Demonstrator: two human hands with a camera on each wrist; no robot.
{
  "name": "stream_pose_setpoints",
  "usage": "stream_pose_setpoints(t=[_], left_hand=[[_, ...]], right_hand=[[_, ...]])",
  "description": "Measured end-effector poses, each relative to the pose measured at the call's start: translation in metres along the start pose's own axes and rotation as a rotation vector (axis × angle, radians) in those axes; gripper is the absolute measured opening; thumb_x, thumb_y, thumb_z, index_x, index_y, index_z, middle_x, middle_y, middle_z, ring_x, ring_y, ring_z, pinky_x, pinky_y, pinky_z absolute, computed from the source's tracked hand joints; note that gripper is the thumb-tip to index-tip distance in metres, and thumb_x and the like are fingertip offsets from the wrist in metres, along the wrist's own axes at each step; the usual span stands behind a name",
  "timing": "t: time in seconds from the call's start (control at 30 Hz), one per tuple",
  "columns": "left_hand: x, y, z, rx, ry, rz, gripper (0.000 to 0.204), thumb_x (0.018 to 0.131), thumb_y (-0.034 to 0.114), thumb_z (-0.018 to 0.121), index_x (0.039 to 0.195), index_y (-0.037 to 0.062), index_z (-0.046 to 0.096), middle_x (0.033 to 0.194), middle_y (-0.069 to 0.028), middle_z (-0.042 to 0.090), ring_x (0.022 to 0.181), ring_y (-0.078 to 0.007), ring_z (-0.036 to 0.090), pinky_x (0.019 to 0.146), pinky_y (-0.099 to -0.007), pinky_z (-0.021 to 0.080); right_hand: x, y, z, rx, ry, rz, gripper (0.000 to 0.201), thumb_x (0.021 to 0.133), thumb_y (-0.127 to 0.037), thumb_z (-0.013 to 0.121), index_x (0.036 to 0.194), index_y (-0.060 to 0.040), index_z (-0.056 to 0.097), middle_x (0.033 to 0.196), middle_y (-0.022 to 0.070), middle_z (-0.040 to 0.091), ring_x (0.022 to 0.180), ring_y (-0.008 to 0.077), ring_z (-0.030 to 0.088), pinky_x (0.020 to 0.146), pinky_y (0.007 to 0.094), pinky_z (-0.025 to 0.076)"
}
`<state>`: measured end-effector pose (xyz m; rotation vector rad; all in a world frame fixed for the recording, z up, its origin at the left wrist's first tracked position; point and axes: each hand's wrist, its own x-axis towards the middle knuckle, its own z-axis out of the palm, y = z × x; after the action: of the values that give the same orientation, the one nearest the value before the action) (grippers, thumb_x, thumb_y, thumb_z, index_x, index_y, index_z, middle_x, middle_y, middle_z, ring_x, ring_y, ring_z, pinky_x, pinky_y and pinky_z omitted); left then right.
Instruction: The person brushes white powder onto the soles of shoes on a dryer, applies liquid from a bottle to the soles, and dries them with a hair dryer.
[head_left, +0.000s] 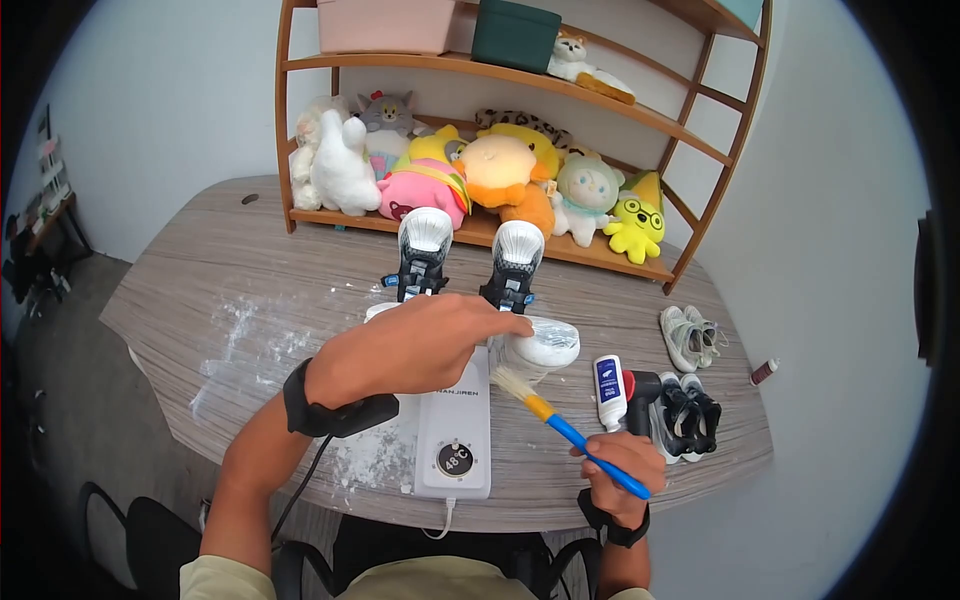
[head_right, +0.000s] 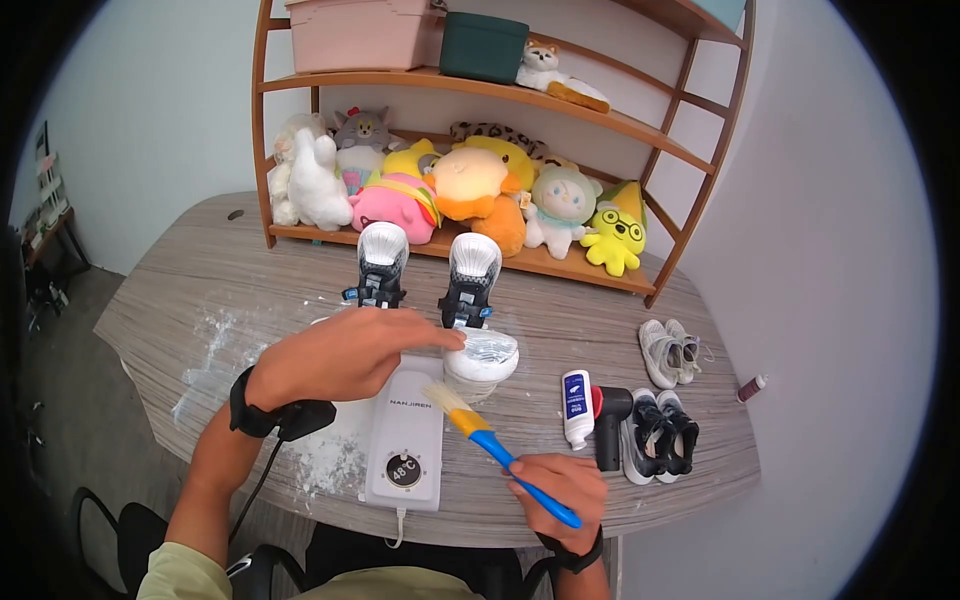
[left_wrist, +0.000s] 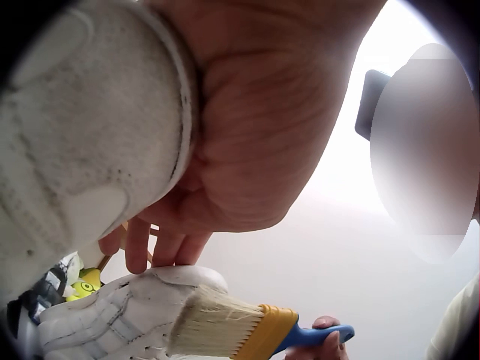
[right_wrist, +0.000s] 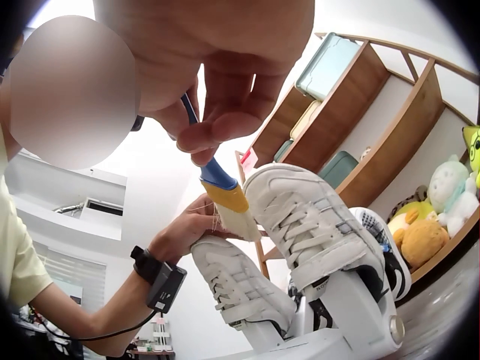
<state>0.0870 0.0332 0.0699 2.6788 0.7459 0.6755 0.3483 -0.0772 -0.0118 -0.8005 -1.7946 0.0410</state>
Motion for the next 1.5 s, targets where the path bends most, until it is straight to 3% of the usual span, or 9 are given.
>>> stream_pose_setpoints(t=[0.17, 0.27, 0.47, 0.73, 0.77, 0.9, 1.0, 1.37, 1.5], left_hand=[[0.001, 0.002, -0.002, -0.012, -0.022, -0.030, 0.048, 0.076, -0.011, 0.048, 0.121, 0.0036, 0.057, 0.100, -0.0214, 0.064, 0.095, -0.0382, 0.062, 0.082, -0.0467, 0.049], [0.001, -0.001, 0.001, -0.013, 0.004, 0.007, 0.048, 0.076, -0.010, 0.049, 0.122, 0.0038, 0.057, 0.101, -0.0209, 0.064, 0.095, -0.0379, 0.062, 0.082, -0.0460, 0.050], [0.000, -0.004, 0.004, 0.013, 0.044, 0.058, 0.050, 0.077, -0.010, 0.050, 0.124, 0.0046, 0.054, 0.102, -0.0195, 0.064, 0.093, -0.0369, 0.063, 0.077, -0.0444, 0.051], [-0.002, -0.007, 0.003, -0.018, 0.003, 0.010, 0.058, 0.076, -0.008, 0.053, 0.133, 0.0040, 0.044, 0.099, -0.0195, 0.063, 0.088, -0.0379, 0.063, 0.073, -0.0450, 0.051], [-0.002, -0.008, 0.003, -0.010, 0.001, 0.013, 0.058, 0.077, -0.008, 0.053, 0.133, 0.0036, 0.043, 0.099, -0.0197, 0.063, 0.088, -0.0382, 0.063, 0.073, -0.0452, 0.051], [-0.002, -0.005, 0.000, 0.005, 0.001, 0.028, 0.057, 0.077, -0.007, 0.052, 0.133, 0.0025, 0.043, 0.100, -0.0202, 0.062, 0.087, -0.0388, 0.063, 0.073, -0.0457, 0.051], [-0.002, -0.006, 0.002, 0.006, 0.001, 0.026, 0.058, 0.077, -0.007, 0.052, 0.133, 0.0026, 0.043, 0.100, -0.0204, 0.062, 0.087, -0.0389, 0.063, 0.073, -0.0456, 0.051], [-0.003, 0.011, -0.011, -0.095, -0.080, -0.127, 0.059, 0.077, -0.002, 0.052, 0.135, 0.0085, 0.048, 0.115, -0.0185, 0.062, 0.102, -0.0358, 0.061, 0.087, -0.0441, 0.049], [-0.005, -0.007, -0.007, -0.351, 0.267, 0.146, 0.040, 0.083, 0.007, 0.053, 0.123, 0.0015, 0.058, 0.121, -0.0181, 0.062, 0.110, -0.0314, 0.060, 0.098, -0.0388, 0.044]], right_hand=[[-0.030, 0.019, -0.006, 0.113, 0.424, 0.295, 0.025, 0.088, -0.022, 0.067, 0.098, -0.0018, 0.056, 0.069, 0.0096, 0.060, 0.050, 0.0149, 0.058, 0.041, 0.0245, 0.044], [-0.026, 0.025, -0.015, 0.211, 0.618, 0.199, 0.034, 0.089, -0.031, 0.066, 0.098, -0.0016, 0.052, 0.069, 0.0102, 0.057, 0.046, 0.0134, 0.053, 0.036, 0.0238, 0.043], [0.000, -0.005, 0.003, 0.201, 0.260, 0.212, 0.037, 0.090, -0.033, 0.066, 0.098, -0.0001, 0.052, 0.065, 0.0100, 0.058, 0.043, 0.0134, 0.053, 0.036, 0.0247, 0.044], [0.003, 0.032, -0.010, 0.203, 0.978, 0.256, 0.029, 0.088, -0.025, 0.064, 0.096, -0.0001, 0.052, 0.063, 0.0072, 0.054, 0.042, 0.0106, 0.045, 0.039, 0.0201, 0.038], [0.006, 0.021, -0.007, 0.252, 0.923, 0.280, 0.027, 0.091, -0.028, 0.061, 0.093, -0.0037, 0.051, 0.057, 0.0008, 0.044, 0.039, 0.0068, 0.038, 0.037, 0.0195, 0.027], [0.007, 0.004, 0.007, 0.366, 0.380, 0.146, 0.032, 0.091, -0.033, 0.065, 0.097, -0.0040, 0.051, 0.065, 0.0058, 0.050, 0.038, 0.0080, 0.041, 0.034, 0.0222, 0.034], [-0.001, 0.020, 0.011, 0.364, 0.244, 0.211, 0.029, 0.085, -0.024, 0.072, 0.097, -0.0014, 0.059, 0.064, 0.0097, 0.057, 0.043, 0.0142, 0.054, 0.038, 0.0253, 0.040], [-0.028, 0.077, -0.020, 0.504, 0.525, 0.415, 0.031, 0.092, -0.031, 0.064, 0.099, -0.0030, 0.051, 0.066, 0.0053, 0.053, 0.042, 0.0100, 0.043, 0.037, 0.0214, 0.034], [-0.027, 0.060, -0.014, 0.690, 0.560, 0.369, 0.026, 0.090, -0.025, 0.063, 0.093, -0.0039, 0.048, 0.064, 0.0043, 0.049, 0.045, 0.0100, 0.045, 0.038, 0.0223, 0.036]])
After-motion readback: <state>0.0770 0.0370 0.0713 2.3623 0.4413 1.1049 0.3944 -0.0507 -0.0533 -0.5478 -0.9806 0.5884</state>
